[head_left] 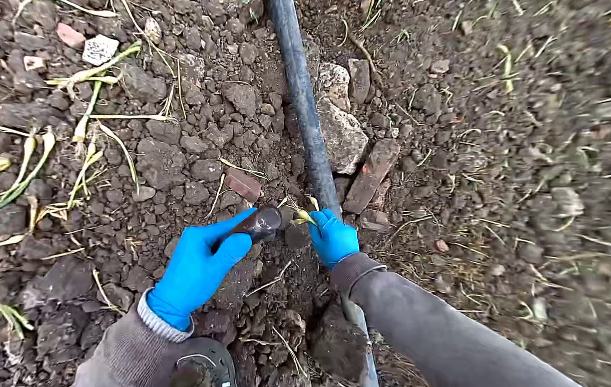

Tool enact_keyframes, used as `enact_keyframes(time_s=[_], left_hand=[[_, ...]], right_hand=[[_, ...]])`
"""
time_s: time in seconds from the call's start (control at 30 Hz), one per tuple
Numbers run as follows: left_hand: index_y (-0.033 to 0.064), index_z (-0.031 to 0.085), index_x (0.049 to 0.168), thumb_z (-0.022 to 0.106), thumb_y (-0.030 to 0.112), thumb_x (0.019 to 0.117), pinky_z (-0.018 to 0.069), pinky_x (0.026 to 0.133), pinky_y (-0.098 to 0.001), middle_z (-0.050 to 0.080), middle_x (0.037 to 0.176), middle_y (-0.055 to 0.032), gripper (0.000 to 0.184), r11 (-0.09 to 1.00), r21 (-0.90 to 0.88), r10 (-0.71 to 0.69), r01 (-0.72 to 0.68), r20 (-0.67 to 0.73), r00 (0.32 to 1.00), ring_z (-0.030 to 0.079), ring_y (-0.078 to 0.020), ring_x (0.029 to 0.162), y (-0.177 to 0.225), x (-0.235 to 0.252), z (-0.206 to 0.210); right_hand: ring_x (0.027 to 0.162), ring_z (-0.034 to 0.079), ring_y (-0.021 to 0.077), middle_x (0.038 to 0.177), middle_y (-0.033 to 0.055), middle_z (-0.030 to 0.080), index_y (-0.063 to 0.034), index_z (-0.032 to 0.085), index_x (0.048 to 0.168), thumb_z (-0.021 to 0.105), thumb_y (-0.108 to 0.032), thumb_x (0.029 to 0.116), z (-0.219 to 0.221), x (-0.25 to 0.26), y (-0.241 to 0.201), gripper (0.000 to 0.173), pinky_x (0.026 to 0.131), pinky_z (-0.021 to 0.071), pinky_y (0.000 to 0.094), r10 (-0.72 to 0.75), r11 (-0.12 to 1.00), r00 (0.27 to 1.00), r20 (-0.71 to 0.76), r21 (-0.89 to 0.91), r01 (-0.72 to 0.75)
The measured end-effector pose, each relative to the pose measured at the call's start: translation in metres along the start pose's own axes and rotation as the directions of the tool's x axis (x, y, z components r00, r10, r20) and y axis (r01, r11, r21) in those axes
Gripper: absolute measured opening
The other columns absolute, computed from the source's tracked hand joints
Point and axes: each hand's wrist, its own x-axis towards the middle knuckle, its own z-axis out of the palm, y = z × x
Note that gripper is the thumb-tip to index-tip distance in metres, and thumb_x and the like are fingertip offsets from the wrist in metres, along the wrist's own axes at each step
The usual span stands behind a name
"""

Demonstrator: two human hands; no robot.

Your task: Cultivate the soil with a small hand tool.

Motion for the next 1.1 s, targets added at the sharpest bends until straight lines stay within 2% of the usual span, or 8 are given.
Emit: enact_keyframes(time_s=[0.17,0.27,0.43,0.63,0.7,0.83,1.03,1.1], left_hand=[[0.0118,0.067,0.083,0.050,0.071,0.0930,0.0378,0.046,-0.0217,0.045,0.054,0.0068,0.062,0.959,-0.069,-0.275,0.274,-0.003,0.961,0.042,-0.0040,0.046,-0.067,0.014,0.030],[0.0175,0.061,0.071,0.049,0.080,0.0899,0.0319,0.040,-0.0191,0.043,0.051,0.0061,0.066,0.973,-0.147,-0.184,0.178,-0.029,0.982,0.038,-0.0035,0.041,-0.028,-0.007,0.002],[0.0248,0.076,0.103,0.048,0.076,0.0926,0.0357,0.042,-0.0149,0.053,0.058,0.0096,0.059,0.976,-0.209,0.028,-0.055,-0.132,0.991,0.042,0.0027,0.045,0.010,-0.063,-0.042],[0.0211,0.056,0.069,0.049,0.085,0.0851,0.0338,0.037,-0.0179,0.044,0.049,0.0084,0.066,0.968,-0.134,-0.239,0.214,-0.213,0.948,0.040,-0.0019,0.038,-0.037,-0.059,-0.038],[0.0210,0.057,0.066,0.050,0.083,0.0865,0.0311,0.035,-0.0187,0.043,0.048,0.0063,0.066,0.963,-0.084,-0.267,0.256,-0.180,0.947,0.038,-0.0032,0.037,-0.006,-0.055,-0.050],[0.0229,0.063,0.074,0.050,0.077,0.0913,0.0309,0.036,-0.0163,0.043,0.051,0.0099,0.058,0.992,-0.106,-0.085,0.062,-0.223,0.971,0.037,0.0008,0.040,0.035,-0.060,-0.052],[0.0166,0.059,0.068,0.049,0.076,0.0914,0.0356,0.041,-0.0214,0.046,0.050,0.0052,0.064,0.938,-0.158,-0.342,0.307,-0.292,0.893,0.040,-0.0052,0.040,-0.060,-0.049,-0.021],[0.0162,0.058,0.067,0.048,0.079,0.0903,0.0348,0.039,-0.0211,0.045,0.049,0.0038,0.068,0.934,-0.178,-0.348,0.309,-0.264,0.899,0.040,-0.0060,0.039,-0.052,-0.055,-0.026]], right_hand=[[0.089,0.073,0.0385,0.113,0.0184,0.071,-0.0053,0.072,0.118,0.058,-0.012,0.1033,0.020,0.019,-0.067,0.021,0.071,0.0585,0.0599,-0.124,0.981,0.991,0.045,0.154,0.116],[0.105,0.071,0.0356,0.130,0.0144,0.066,-0.0099,0.069,0.124,0.054,-0.014,0.1038,0.055,0.019,-0.103,0.026,0.086,0.0576,0.0587,-0.046,0.996,0.889,0.455,0.089,0.006],[0.099,0.073,0.0342,0.141,0.0134,0.060,-0.0173,0.054,0.148,0.053,-0.033,0.1072,0.071,0.007,-0.106,0.044,0.079,0.0600,0.0533,0.079,0.996,0.927,0.366,0.008,-0.088],[0.076,0.071,0.0318,0.094,0.0146,0.070,-0.0068,0.075,0.109,0.064,-0.014,0.1001,0.041,0.004,-0.100,0.017,0.062,0.0587,0.0505,-0.290,0.912,0.947,-0.136,0.259,0.317],[0.077,0.071,0.0305,0.094,0.0136,0.069,-0.0075,0.076,0.107,0.062,-0.015,0.1007,0.040,0.007,-0.111,0.017,0.064,0.0588,0.0490,-0.336,0.894,0.938,-0.083,0.286,0.346],[0.105,0.070,0.0326,0.125,0.0136,0.066,-0.0147,0.070,0.128,0.050,-0.022,0.1092,0.051,0.018,-0.135,0.028,0.088,0.0578,0.0517,-0.218,0.974,0.851,0.477,0.160,0.160],[0.083,0.072,0.0298,0.098,0.0118,0.070,-0.0120,0.077,0.109,0.063,-0.020,0.1024,0.050,0.013,-0.148,0.018,0.069,0.0593,0.0497,-0.337,0.930,0.931,0.140,0.202,0.306],[0.093,0.071,0.0299,0.102,0.0110,0.070,-0.0124,0.078,0.106,0.062,-0.020,0.1028,0.056,0.015,-0.164,0.018,0.079,0.0587,0.0510,-0.337,0.934,0.900,0.276,0.216,0.284]])
